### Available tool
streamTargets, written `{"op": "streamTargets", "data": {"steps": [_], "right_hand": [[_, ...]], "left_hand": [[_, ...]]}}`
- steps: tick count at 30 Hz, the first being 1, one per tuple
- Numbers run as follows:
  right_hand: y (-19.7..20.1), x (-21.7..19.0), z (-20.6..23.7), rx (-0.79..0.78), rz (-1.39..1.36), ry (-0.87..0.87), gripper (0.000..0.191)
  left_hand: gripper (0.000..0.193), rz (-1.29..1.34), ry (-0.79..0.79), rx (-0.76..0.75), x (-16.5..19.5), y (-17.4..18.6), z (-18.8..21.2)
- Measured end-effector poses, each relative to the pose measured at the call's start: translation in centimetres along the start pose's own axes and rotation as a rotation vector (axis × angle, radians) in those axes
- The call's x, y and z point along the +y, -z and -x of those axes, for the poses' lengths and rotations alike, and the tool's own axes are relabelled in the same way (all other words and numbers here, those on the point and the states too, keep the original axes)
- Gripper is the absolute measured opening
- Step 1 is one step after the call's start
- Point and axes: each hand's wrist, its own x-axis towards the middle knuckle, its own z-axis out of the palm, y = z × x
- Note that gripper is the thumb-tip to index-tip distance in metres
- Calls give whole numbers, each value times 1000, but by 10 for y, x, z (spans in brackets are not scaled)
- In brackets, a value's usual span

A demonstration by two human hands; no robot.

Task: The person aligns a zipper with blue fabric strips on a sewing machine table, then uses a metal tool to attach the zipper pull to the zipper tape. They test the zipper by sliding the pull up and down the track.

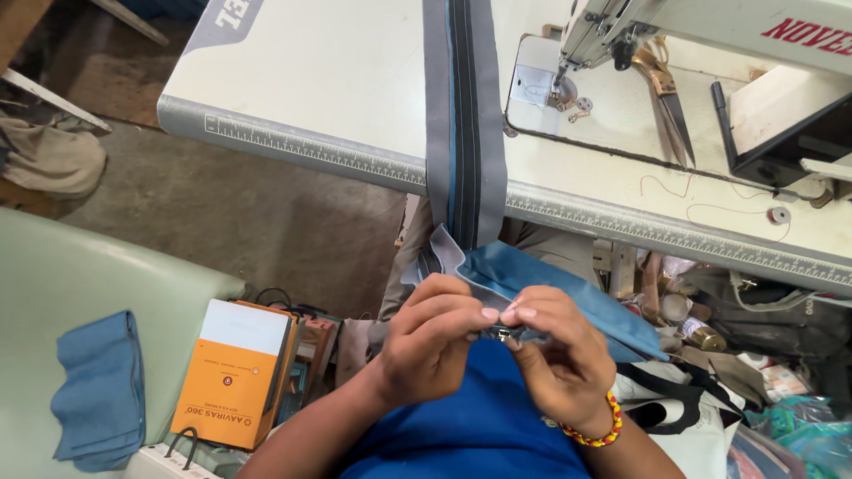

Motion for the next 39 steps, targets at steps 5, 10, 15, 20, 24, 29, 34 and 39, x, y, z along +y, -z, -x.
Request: {"op": "streamTargets", "data": {"steps": [5, 10, 15, 20, 24, 29, 34, 39], "right_hand": [[-2, 2, -3, -15, 63, 143, 35], [-2, 3, 0, -28, 105, 213, 38], [1, 7, 8, -56, 188, 270, 43], [-1, 13, 15, -52, 158, 281, 47], [-2, 12, 15, -58, 150, 265, 48], [-5, 6, 5, -98, 127, 249, 44], [-1, -2, -16, -172, 169, 304, 38], [17, -17, -42, -291, 255, 437, 36]], "left_hand": [[39, -50, -83, -30, 0, 7, 1], [32, -61, -169, -65, 1, 12, -2], [21, -107, -204, -115, 5, 17, -1], [17, -142, -227, -95, 4, 16, 3], [17, -154, -259, -86, 1, 17, 5], [21, -158, -243, -114, 2, 23, 0], [20, -108, -206, -176, 11, 34, -13], [19, -82, -215, -251, 25, 46, -34]]}}
